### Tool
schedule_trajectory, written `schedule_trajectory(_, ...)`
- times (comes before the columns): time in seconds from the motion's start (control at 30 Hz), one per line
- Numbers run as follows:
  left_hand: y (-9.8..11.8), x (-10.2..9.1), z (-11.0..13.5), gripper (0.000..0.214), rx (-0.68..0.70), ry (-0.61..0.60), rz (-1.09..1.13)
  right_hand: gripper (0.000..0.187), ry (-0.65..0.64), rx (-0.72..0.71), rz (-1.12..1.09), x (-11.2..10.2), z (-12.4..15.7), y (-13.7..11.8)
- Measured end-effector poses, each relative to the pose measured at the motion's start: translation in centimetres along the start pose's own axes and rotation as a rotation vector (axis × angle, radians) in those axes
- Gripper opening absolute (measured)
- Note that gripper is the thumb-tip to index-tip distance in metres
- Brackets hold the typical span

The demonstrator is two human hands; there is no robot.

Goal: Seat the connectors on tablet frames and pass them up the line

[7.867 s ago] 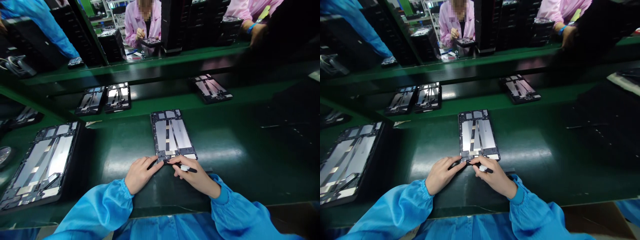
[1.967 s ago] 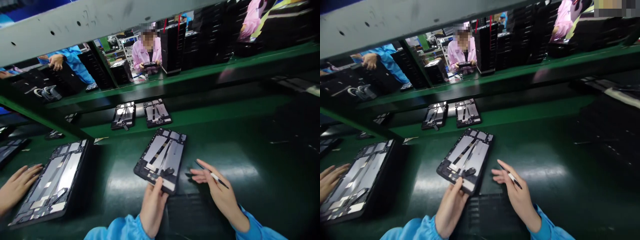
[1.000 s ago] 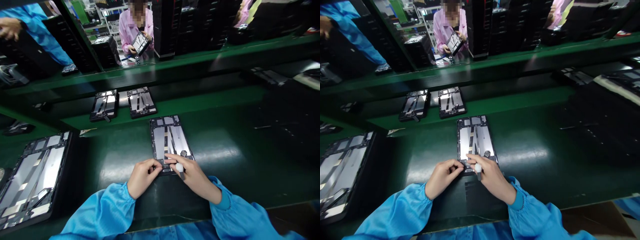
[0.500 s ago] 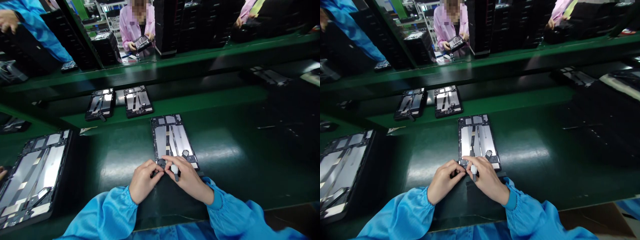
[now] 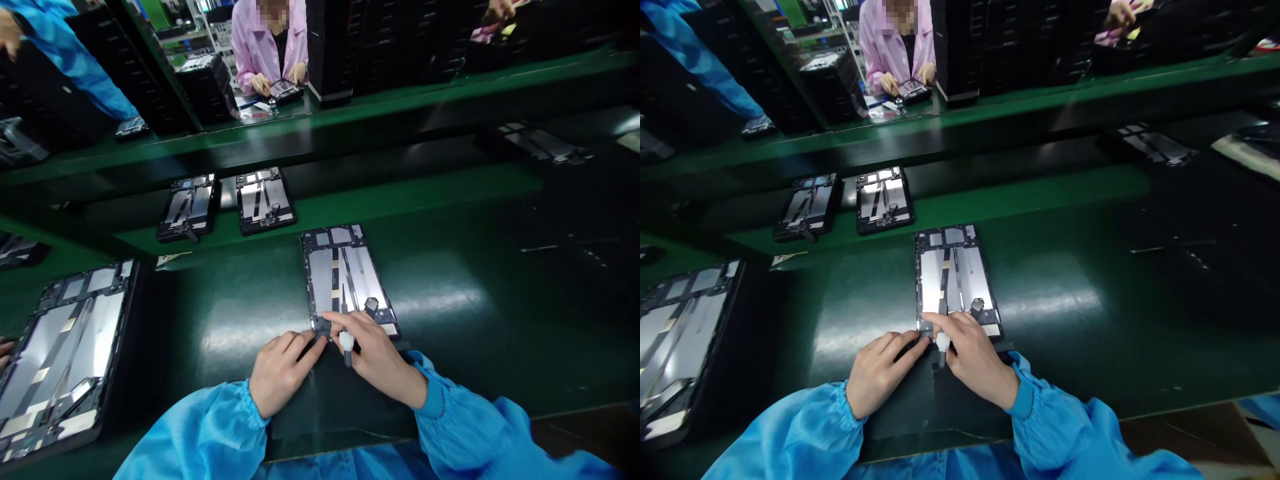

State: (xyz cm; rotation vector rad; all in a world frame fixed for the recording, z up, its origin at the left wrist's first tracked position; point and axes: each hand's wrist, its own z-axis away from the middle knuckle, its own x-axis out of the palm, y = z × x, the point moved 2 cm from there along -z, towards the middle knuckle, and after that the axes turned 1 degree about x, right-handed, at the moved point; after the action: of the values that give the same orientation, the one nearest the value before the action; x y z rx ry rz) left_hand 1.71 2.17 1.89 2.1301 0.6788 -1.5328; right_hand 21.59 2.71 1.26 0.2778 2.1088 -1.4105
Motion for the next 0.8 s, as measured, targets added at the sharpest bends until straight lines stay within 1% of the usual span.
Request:
schedule_trajectory(0.17,-0.07,0.16,-0.02,0.032,-0.067,0.078,0.109,0.058,0.009,0.003,-0.019,-0.07,-0.12,-0.02)
schedule_trajectory(0.3,-0.07,0.1,-0.22,0.026,-0.097,0.116,0.177,0.057,0.029,0.022,-0.028,-0.07,-0.15,-0.06)
schedule_trajectory(0.4,-0.07,-0.01,-0.33,0.024,-0.075,0.123,0.165,0.059,0.016,0.028,-0.033,0.01,-0.13,-0.03)
schedule_trajectory(0.53,-0.02,-0.05,-0.27,0.028,-0.005,0.089,0.086,0.057,-0.002,0.036,-0.035,-0.1,-0.12,-0.04)
schedule_trajectory(0.6,-0.01,0.04,-0.2,0.029,0.003,0.07,0.065,0.054,-0.006,0.037,-0.036,-0.24,-0.18,-0.15)
schedule_trajectory(0.7,-0.07,0.19,-0.2,0.028,-0.065,0.082,0.155,0.051,0.002,0.031,-0.034,-0.44,-0.33,-0.39)
schedule_trajectory(0.8,-0.21,0.26,-0.52,0.025,-0.208,0.107,0.356,0.046,0.021,0.03,-0.038,-0.56,-0.44,-0.59)
